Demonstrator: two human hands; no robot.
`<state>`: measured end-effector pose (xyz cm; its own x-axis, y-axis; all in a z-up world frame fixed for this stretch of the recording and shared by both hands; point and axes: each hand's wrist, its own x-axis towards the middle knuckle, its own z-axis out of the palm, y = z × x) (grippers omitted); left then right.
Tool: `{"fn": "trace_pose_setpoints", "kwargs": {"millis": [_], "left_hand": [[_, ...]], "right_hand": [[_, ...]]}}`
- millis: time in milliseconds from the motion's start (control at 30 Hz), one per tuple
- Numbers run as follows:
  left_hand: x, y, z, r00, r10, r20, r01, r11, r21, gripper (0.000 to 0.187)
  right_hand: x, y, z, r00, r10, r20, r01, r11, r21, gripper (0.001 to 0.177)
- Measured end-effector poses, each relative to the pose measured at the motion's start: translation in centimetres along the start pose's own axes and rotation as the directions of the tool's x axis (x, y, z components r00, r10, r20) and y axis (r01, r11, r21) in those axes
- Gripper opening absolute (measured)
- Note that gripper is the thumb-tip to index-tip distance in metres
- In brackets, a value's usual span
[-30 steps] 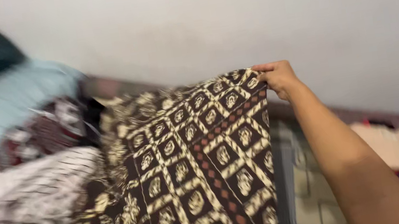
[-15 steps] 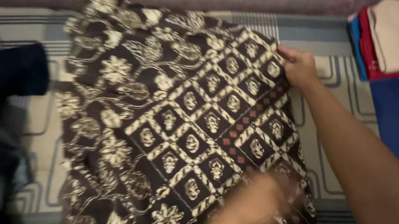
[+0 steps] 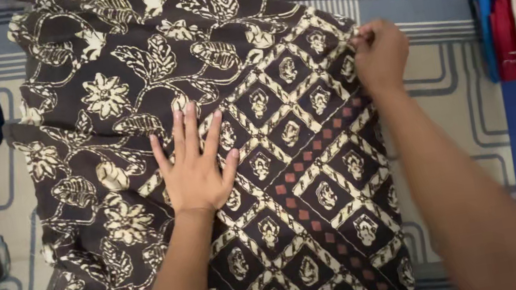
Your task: The person folds a light-colored t-shirt on a patterned bedsheet, then folds a dark patterned garment. The folded items are placed on a stack of other folded clothes.
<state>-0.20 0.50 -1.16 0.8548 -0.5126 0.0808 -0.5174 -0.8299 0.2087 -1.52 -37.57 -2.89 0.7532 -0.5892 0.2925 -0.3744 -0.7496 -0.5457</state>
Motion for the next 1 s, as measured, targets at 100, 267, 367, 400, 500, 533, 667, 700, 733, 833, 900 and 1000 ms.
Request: {"fn": "trace_pose_setpoints", "kwargs": {"millis": [100, 267, 367, 400, 500, 533, 667, 700, 733, 833, 900, 1000], "left_hand": [[0.0, -0.2, 0.4, 1.000, -0.001, -0.022, 0.000, 1.000, -0.031, 0.066], [0.0, -0.5, 1.2, 0.999, 0.001, -0.037, -0.004, 0.998, -0.069, 0.067], [-0.3, -0.8, 1.9, 1.000, 0.001, -0.028, -0.003, 0.997, -0.081, 0.066], [-0.4, -0.9, 2.0, 1.000, 0.000, -0.023, -0.002, 0.996, -0.086, 0.066], [-0.3, -0.8, 1.9, 0.999, 0.014, -0.035, -0.018, 0.995, -0.100, 0.066], [-0.5, -0.9, 1.5, 0.999, 0.021, -0.041, -0.024, 0.995, -0.093, 0.067], [-0.1, -0.7, 0.2, 0.999, 0.049, 0.020, -0.047, 0.992, -0.116, 0.070], [0.0, -0.5, -0.2, 0.996, 0.057, 0.065, -0.051, 0.995, -0.085, 0.070], [-0.1, -1.0, -0.8, 0.993, 0.055, 0.100, -0.051, 0.998, -0.044, 0.071], [-3.8, -2.3, -3.1, 0.873, 0.183, 0.452, -0.217, 0.976, 0.024, 0.078], [-11.1, -3.7, -5.1, 0.816, 0.317, 0.484, -0.380, 0.924, 0.035, 0.072], [-20.8, -7.4, -9.7, 0.869, 0.480, 0.117, -0.483, 0.876, -0.003, 0.068]], "right_hand": [[-4.6, -6.1, 0.2, 0.981, -0.100, -0.164, 0.020, 0.901, -0.433, 0.054], [-20.4, -20.5, 1.0, 0.944, -0.211, 0.254, 0.309, 0.836, -0.454, 0.064], [-23.7, -18.2, -2.2, 0.908, 0.120, 0.401, -0.093, 0.992, -0.086, 0.075], [-23.9, -16.1, -3.7, 0.858, 0.262, 0.442, -0.276, 0.961, -0.033, 0.079], [-24.0, -9.1, -8.3, 0.951, 0.172, 0.256, -0.054, 0.911, -0.409, 0.063], [-24.2, -7.8, -9.0, 0.951, 0.185, 0.246, -0.044, 0.872, -0.487, 0.078], [-25.5, -5.8, -8.7, 0.957, 0.209, 0.200, -0.054, 0.808, -0.587, 0.072], [-26.0, -5.9, -8.8, 0.954, 0.227, 0.196, -0.058, 0.782, -0.620, 0.070], [-26.5, -6.3, -8.4, 0.953, 0.233, 0.192, -0.058, 0.764, -0.642, 0.069], [-30.0, -7.4, -9.4, 0.964, 0.140, 0.228, 0.037, 0.775, -0.631, 0.066], [-35.4, -8.2, -11.4, 0.926, -0.043, 0.376, 0.212, 0.881, -0.423, 0.062], [-42.8, -8.5, -15.7, 0.873, -0.095, 0.478, 0.365, 0.778, -0.512, 0.061]]}}
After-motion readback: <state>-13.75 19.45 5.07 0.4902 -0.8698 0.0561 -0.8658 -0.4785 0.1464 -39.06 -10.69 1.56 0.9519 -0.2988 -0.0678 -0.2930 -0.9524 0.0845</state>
